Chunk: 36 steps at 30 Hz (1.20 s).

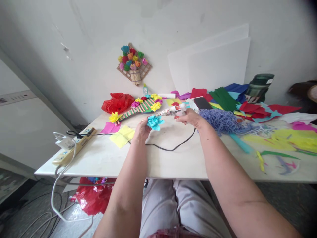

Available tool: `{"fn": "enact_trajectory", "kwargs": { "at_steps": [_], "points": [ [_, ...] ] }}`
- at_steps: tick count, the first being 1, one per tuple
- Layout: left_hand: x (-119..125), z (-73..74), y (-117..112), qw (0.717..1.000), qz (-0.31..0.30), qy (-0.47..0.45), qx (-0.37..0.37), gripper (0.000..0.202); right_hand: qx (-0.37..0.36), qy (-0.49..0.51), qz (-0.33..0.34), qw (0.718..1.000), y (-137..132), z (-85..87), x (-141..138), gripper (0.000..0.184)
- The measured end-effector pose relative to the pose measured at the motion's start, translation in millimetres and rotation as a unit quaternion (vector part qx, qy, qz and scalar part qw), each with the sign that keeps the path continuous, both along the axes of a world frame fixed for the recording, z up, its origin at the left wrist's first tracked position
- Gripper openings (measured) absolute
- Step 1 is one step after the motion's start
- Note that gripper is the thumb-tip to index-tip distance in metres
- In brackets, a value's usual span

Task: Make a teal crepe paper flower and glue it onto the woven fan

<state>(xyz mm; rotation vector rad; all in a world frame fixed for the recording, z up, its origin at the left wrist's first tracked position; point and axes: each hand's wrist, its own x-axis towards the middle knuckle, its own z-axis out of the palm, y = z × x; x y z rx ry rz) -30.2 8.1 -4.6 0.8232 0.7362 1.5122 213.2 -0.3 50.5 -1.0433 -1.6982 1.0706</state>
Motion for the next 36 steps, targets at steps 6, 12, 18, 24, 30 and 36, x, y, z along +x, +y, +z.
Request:
{"fn": "enact_trajectory", "kwargs": {
  "at_steps": [6,12,18,24,30,36],
  "points": [
    [1.2,0.4,0.0,1.0,-0.022,-0.004,-0.011,0.019,0.005,-0.039,-0.01,0.999,4.1,-3.1,-0.9,0.012],
    [6.0,6.1,-4.7,0.999,-0.013,-0.005,-0.039,0.016,0.006,-0.046,-0.014,0.999,8.2,-6.7,-1.9,0.011],
    [8.0,8.3,-7.1,0.999,-0.007,-0.005,-0.054,0.018,0.008,-0.062,-0.027,0.998,8.7,-7.8,-3.8,0.011],
    [9.2,9.1,-7.7,0.998,-0.01,-0.009,-0.056,0.02,0.005,-0.067,-0.03,0.997,10.2,-9.1,-4.3,0.012],
    [9.9,11.4,-9.7,0.998,-0.017,-0.011,-0.058,0.023,0.012,-0.096,-0.039,0.995,12.2,-11.2,-6.6,0.012],
    [10.1,11.3,-9.4,0.998,-0.014,-0.009,-0.064,0.022,0.038,-0.112,-0.045,0.992,11.2,-9.7,-8.7,0.012]
  ]
}}
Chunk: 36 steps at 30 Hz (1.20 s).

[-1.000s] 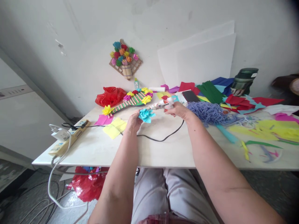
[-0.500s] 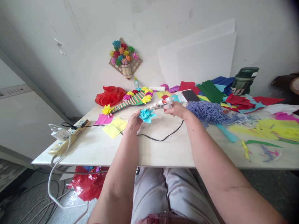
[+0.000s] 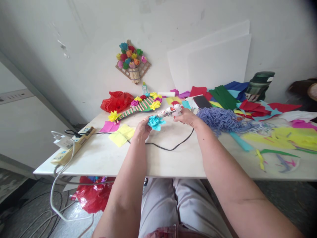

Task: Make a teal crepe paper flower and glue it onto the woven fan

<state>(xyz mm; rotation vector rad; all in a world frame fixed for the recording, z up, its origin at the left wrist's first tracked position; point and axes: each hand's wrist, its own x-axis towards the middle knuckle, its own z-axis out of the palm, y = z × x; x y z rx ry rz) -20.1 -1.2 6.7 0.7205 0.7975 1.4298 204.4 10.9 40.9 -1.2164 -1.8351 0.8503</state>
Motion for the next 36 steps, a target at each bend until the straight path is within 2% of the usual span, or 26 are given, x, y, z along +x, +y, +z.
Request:
{"fn": "enact_trajectory", "kwargs": {
  "at_steps": [17,27,36],
  "points": [
    [-1.8,-3.7,3.3,1.0,0.0,0.013,0.01,0.022,0.045,-0.074,-0.007,0.996,2.1,1.5,-0.2,0.014],
    [-2.8,-3.3,2.8,1.0,0.005,0.004,0.009,0.024,0.036,-0.025,-0.011,0.999,-0.2,1.3,-1.7,0.011],
    [-2.7,-2.4,1.3,1.0,0.005,-0.003,0.009,0.023,0.044,-0.037,-0.006,0.998,-2.5,2.9,-1.9,0.011]
  ]
}}
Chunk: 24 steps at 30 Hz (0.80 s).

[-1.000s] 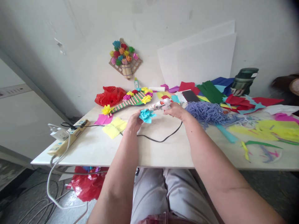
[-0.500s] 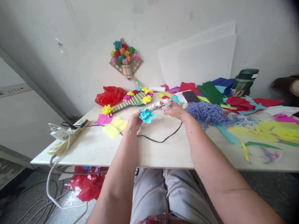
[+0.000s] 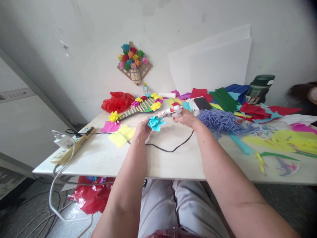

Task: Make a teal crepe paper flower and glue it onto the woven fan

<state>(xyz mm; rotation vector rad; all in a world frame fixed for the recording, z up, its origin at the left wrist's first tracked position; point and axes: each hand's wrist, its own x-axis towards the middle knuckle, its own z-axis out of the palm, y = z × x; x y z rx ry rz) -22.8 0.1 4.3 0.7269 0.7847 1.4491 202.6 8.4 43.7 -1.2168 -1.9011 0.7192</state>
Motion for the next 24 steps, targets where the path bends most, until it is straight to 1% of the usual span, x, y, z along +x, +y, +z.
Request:
{"fn": "enact_trajectory", "kwargs": {
  "at_steps": [6,9,14,21,24],
  "points": [
    [0.7,0.3,0.5,1.0,0.001,-0.003,-0.002,0.021,0.021,-0.032,-0.011,0.999,4.7,-1.4,0.9,0.011],
    [0.8,0.2,0.9,1.0,0.002,-0.003,-0.001,0.021,0.015,-0.038,-0.021,0.999,4.3,-0.5,0.4,0.012],
    [0.2,-0.9,1.9,1.0,0.008,0.003,0.0,0.024,0.01,-0.052,-0.033,0.998,2.1,1.8,-1.1,0.01],
    [-0.1,-1.9,3.6,1.0,0.016,-0.004,-0.006,0.022,0.022,-0.056,-0.042,0.997,3.3,1.4,-0.7,0.01],
    [0.0,-1.9,3.8,1.0,0.014,-0.007,-0.003,0.02,0.028,-0.04,-0.032,0.998,4.4,-0.5,-0.4,0.01]
  ]
}}
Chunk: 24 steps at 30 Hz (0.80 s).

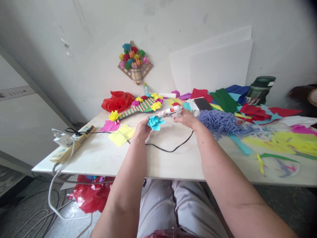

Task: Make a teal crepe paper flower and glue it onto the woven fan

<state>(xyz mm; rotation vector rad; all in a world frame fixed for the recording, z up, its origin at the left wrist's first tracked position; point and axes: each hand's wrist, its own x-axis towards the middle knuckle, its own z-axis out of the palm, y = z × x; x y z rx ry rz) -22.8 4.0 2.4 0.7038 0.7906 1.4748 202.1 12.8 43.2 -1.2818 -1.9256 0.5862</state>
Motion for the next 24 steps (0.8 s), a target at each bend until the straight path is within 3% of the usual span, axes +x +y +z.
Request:
{"fn": "enact_trajectory", "kwargs": {
  "at_steps": [13,21,24],
  "points": [
    [-0.5,1.7,-1.4,1.0,-0.001,-0.01,0.002,0.022,-0.06,0.129,0.024,0.99,-4.0,0.2,-1.8,0.024],
    [-2.8,-3.1,3.6,1.0,0.012,-0.023,0.003,0.02,-0.045,0.243,0.067,0.967,-12.9,3.8,-4.3,0.017],
    [-3.7,-3.6,5.1,0.999,0.033,-0.034,0.004,0.017,0.0,0.305,0.041,0.952,-10.8,3.3,-4.9,0.019]
  ]
}}
